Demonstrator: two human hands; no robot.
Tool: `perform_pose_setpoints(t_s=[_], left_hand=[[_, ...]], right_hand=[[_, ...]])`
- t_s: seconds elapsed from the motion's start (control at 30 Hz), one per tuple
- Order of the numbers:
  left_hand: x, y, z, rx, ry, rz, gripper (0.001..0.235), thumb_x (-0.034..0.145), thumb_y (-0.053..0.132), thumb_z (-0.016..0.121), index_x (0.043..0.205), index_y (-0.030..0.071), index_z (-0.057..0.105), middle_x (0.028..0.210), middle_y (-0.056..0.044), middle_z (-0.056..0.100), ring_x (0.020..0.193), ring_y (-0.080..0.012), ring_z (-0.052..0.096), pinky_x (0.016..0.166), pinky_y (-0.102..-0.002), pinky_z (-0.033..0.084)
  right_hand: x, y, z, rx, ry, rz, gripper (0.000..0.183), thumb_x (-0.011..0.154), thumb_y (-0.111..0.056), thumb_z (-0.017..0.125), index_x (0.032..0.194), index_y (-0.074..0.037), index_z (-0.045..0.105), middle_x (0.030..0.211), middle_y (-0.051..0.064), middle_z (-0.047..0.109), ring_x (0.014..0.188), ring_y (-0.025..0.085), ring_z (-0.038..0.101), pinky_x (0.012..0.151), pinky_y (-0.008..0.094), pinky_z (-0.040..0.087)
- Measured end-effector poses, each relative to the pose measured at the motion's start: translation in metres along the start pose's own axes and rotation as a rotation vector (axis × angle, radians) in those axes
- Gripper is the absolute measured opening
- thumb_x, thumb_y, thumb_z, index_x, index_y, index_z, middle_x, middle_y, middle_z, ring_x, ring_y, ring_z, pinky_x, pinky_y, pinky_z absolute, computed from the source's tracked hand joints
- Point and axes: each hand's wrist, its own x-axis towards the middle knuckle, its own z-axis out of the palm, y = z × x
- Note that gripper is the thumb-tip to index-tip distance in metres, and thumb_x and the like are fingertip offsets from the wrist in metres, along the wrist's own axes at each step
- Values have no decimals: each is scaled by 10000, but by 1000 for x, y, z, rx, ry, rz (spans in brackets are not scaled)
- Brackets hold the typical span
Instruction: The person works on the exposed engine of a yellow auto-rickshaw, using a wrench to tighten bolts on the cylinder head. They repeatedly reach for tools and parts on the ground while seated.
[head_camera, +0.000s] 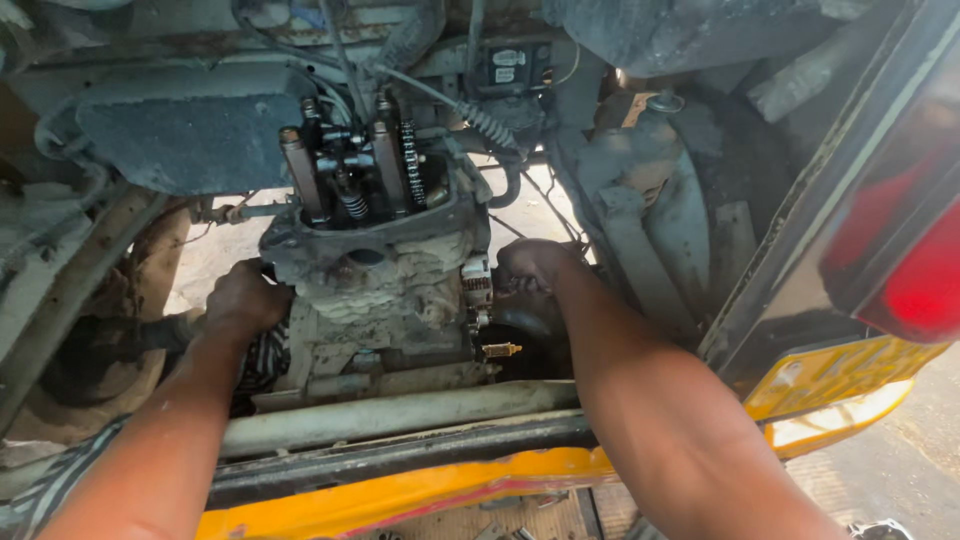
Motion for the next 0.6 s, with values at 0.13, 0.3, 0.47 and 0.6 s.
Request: perform_pose_setpoints(t_s=[0.13,0.3,0.47,0.6], left_hand=[[3,-4,3,-18,26,47,561,823,410,736,1293,109,681,1300,-240,686,1246,-423,628,1066,-502,494],[8,-4,6,31,21,31,600,836,397,731,1330,66,649,1320,-278,661,1260,-441,614,1074,-504,485],[9,-5,7,62,-22,21,594,878,416,697,1354,64,654,1352,-278,656,1289,-434,610,1102,-492,481],[6,1,3,68,-31,-20,580,879,392,692,1347,52,650,1369,-275,634,1297,-427,593,1103,-488,466]], right_hand=[[-34,-3,15,156,212,-89,155,911,-124,617,775,-60,655,630,15,530,457,104,382,416,296,300],[-54,-14,29,269,248,-182,113,911,-88,604,814,-48,646,661,57,553,448,122,430,398,286,345],[-33,-9,46,659,345,-164,113,966,-105,542,894,-117,628,778,33,576,551,99,459,425,225,389],[-26,-5,48,832,354,-153,138,981,-150,537,885,-142,636,814,44,587,590,111,500,431,231,403]])
